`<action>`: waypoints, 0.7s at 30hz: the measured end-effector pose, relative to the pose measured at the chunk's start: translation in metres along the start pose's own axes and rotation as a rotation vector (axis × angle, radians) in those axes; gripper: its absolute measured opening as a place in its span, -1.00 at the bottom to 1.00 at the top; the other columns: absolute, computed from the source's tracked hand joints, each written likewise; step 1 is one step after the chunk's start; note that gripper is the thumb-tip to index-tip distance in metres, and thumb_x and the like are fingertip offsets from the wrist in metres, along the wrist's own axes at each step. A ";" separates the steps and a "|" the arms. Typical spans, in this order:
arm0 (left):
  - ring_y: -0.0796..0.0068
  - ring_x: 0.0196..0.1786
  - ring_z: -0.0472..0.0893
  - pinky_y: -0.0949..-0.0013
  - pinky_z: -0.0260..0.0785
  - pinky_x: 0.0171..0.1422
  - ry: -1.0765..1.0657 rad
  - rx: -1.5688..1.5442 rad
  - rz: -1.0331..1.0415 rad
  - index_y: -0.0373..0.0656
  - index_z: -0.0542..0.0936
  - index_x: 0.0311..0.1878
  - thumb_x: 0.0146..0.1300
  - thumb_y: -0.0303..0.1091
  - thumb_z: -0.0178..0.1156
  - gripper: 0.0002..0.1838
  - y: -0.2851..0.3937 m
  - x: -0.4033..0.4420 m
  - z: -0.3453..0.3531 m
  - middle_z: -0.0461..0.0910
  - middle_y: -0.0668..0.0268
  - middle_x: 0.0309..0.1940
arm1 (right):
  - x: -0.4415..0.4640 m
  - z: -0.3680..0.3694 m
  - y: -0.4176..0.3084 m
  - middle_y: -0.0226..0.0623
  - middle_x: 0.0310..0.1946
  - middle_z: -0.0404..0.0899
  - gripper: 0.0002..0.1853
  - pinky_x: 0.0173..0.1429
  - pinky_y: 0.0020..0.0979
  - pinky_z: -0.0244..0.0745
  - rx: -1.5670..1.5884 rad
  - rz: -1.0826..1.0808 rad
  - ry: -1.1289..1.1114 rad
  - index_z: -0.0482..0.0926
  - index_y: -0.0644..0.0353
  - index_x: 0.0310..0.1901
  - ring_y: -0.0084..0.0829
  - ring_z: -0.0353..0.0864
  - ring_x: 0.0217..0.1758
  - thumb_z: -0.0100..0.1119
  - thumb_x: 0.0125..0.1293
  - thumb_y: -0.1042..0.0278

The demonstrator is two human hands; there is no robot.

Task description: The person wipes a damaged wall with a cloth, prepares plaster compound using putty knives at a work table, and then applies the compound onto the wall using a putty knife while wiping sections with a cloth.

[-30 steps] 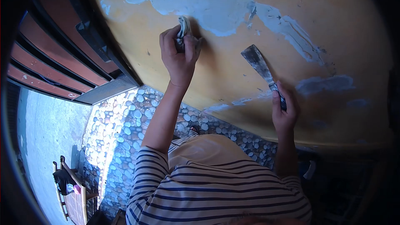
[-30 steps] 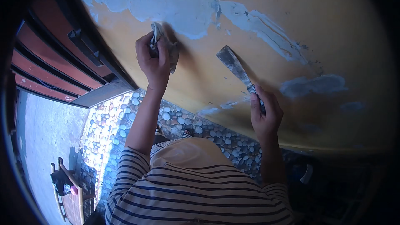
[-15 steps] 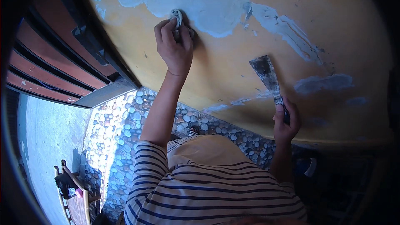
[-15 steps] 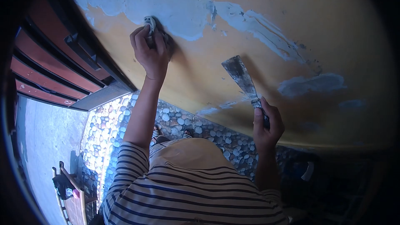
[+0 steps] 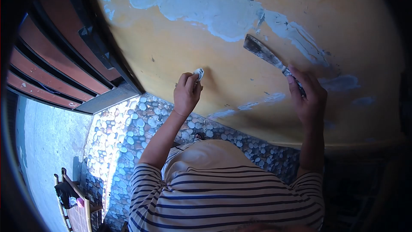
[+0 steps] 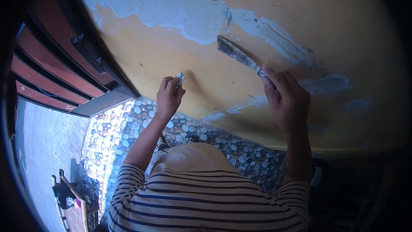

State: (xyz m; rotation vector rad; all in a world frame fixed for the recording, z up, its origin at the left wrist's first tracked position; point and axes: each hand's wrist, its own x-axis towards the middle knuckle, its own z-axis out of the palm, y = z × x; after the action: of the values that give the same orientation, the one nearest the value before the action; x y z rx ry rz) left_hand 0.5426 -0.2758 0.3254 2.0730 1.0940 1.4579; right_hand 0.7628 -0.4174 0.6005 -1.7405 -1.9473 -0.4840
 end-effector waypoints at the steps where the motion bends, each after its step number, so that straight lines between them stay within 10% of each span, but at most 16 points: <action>1: 0.10 -0.24 0.70 0.15 0.59 -0.22 0.022 0.003 -0.033 -0.20 0.61 0.00 0.17 -0.51 0.40 -0.68 -0.007 -0.008 -0.008 0.61 0.15 -0.10 | 0.005 0.001 0.000 -0.27 -0.32 0.68 -0.71 -0.34 -0.38 0.56 -0.003 -0.028 0.007 0.72 0.14 0.12 -0.39 0.66 -0.43 0.39 0.37 0.48; 21: 0.06 -0.28 0.62 0.16 0.54 -0.17 0.071 -0.132 -0.185 -0.29 0.54 -0.02 0.24 -0.53 0.30 -0.75 0.011 -0.026 -0.063 0.55 0.02 -0.14 | 0.026 0.075 -0.021 -0.29 -0.33 0.70 -0.75 -0.35 -0.35 0.60 0.056 -0.098 0.135 0.73 0.13 0.07 -0.38 0.71 -0.42 0.40 0.38 0.44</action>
State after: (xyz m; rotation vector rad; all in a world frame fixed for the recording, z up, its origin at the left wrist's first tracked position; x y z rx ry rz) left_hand 0.4845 -0.3104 0.3415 1.7924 1.1507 1.4797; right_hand 0.7314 -0.3564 0.5548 -1.5430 -1.9380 -0.5611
